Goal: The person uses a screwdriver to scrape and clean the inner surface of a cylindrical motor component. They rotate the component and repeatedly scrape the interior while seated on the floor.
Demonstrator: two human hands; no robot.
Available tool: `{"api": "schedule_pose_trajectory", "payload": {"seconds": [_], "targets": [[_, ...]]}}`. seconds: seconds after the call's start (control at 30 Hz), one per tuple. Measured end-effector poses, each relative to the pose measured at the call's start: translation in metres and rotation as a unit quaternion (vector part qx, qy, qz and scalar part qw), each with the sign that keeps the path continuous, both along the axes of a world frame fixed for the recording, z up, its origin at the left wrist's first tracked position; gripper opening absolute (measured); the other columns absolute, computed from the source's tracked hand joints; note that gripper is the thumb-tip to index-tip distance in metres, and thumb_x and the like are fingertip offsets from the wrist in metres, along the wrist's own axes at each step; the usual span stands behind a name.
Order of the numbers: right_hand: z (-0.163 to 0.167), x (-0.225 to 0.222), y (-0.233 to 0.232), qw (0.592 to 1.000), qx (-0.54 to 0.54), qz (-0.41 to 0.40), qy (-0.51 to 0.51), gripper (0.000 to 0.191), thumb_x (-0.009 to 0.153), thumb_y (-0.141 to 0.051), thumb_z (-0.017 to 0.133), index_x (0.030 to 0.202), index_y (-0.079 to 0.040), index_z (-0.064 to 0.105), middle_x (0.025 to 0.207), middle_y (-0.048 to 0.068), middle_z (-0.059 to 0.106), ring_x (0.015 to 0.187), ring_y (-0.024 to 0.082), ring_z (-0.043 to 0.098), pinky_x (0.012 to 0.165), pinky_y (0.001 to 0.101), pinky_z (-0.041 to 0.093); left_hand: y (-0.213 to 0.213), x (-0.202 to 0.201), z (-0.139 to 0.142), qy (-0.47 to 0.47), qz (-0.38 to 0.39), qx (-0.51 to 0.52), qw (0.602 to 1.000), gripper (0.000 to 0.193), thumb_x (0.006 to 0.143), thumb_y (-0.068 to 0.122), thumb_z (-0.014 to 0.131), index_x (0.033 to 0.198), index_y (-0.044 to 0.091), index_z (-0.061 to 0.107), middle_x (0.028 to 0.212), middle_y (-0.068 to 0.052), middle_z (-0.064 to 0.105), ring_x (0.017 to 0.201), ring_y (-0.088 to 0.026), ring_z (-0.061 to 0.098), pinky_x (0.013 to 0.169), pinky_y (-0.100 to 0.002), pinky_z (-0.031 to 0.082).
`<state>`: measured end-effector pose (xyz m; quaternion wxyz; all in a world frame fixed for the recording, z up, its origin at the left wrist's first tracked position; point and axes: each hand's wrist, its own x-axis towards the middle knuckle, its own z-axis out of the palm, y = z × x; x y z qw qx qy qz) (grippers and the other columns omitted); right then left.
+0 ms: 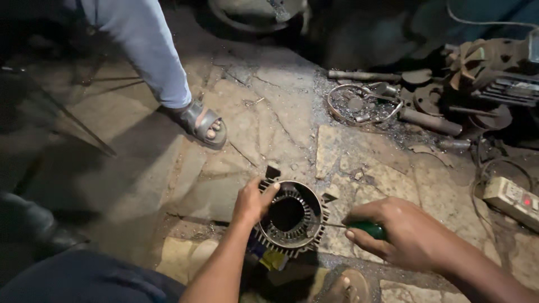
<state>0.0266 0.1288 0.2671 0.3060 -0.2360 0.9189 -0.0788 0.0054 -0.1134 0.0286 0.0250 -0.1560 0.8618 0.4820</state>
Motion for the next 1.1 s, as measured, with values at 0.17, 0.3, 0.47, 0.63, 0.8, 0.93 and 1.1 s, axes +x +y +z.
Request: {"api": "schedule_pose_trajectory", "payload": {"seconds": [0.17,0.3,0.47,0.63,0.8,0.93,1.1], "targets": [[-0.003,0.002,0.005,0.998,-0.060,0.017,-0.011,0.028,0.093,-0.037,0.064,0.104,-0.015,0.078,0.095,0.006,0.081,0.085,0.023,0.078,0.078,0.0394,0.060,0.008,0.009,-0.001,-0.004,0.018,-0.052,0.999,0.062,0.088,0.054,0.063,0.134,0.012,0.059,0.134,-0.020,0.062,0.119,-0.043,0.061,0.099,-0.049,0.049],[-0.008,0.006,0.005,0.999,-0.045,0.008,-0.006,0.031,0.090,-0.038,0.067,0.107,-0.015,0.078,0.098,0.007,0.082,0.086,0.025,0.077,0.080,0.0409,0.061,0.011,0.013,0.002,-0.027,0.028,-0.054,0.998,0.057,0.093,0.053,0.056,0.135,0.016,0.061,0.132,-0.019,0.064,0.120,-0.042,0.061,0.100,-0.049,0.049],[-0.005,0.006,-0.002,0.999,-0.026,-0.008,-0.021,0.029,0.090,-0.037,0.065,0.108,-0.018,0.078,0.102,0.005,0.080,0.086,0.022,0.078,0.082,0.0392,0.062,0.009,0.011,0.009,-0.011,0.028,-0.072,0.997,0.055,0.093,0.052,0.056,0.132,0.014,0.061,0.135,-0.019,0.062,0.119,-0.043,0.060,0.098,-0.050,0.049],[0.005,0.009,-0.006,0.999,-0.033,0.003,-0.007,0.028,0.088,-0.034,0.065,0.104,-0.014,0.078,0.095,0.008,0.080,0.083,0.026,0.076,0.080,0.0426,0.059,0.008,0.009,0.011,-0.037,0.023,-0.056,0.997,0.054,0.094,0.052,0.055,0.133,0.016,0.061,0.134,-0.018,0.063,0.120,-0.042,0.061,0.100,-0.049,0.050],[0.005,0.010,-0.003,1.000,-0.024,0.005,-0.011,0.028,0.088,-0.035,0.067,0.104,-0.013,0.077,0.094,0.010,0.079,0.082,0.028,0.075,0.078,0.0441,0.059,0.009,0.010,0.011,-0.042,0.023,-0.061,0.997,0.055,0.094,0.053,0.055,0.133,0.015,0.060,0.137,-0.017,0.061,0.121,-0.043,0.060,0.100,-0.050,0.049],[-0.001,0.008,-0.002,1.000,-0.012,-0.004,-0.016,0.029,0.090,-0.039,0.067,0.106,-0.017,0.078,0.096,0.007,0.080,0.081,0.025,0.077,0.079,0.0412,0.061,0.010,0.011,0.012,-0.019,0.034,-0.055,0.998,0.054,0.093,0.052,0.056,0.132,0.015,0.061,0.136,-0.017,0.061,0.120,-0.042,0.061,0.100,-0.050,0.049],[-0.007,0.010,0.001,1.000,0.001,0.007,-0.025,0.030,0.093,-0.039,0.063,0.107,-0.018,0.078,0.100,0.006,0.081,0.084,0.023,0.078,0.081,0.0396,0.062,0.010,0.013,0.012,-0.058,0.033,-0.051,0.996,0.053,0.093,0.052,0.056,0.134,0.019,0.061,0.131,-0.018,0.065,0.119,-0.042,0.062,0.100,-0.050,0.050]]}}
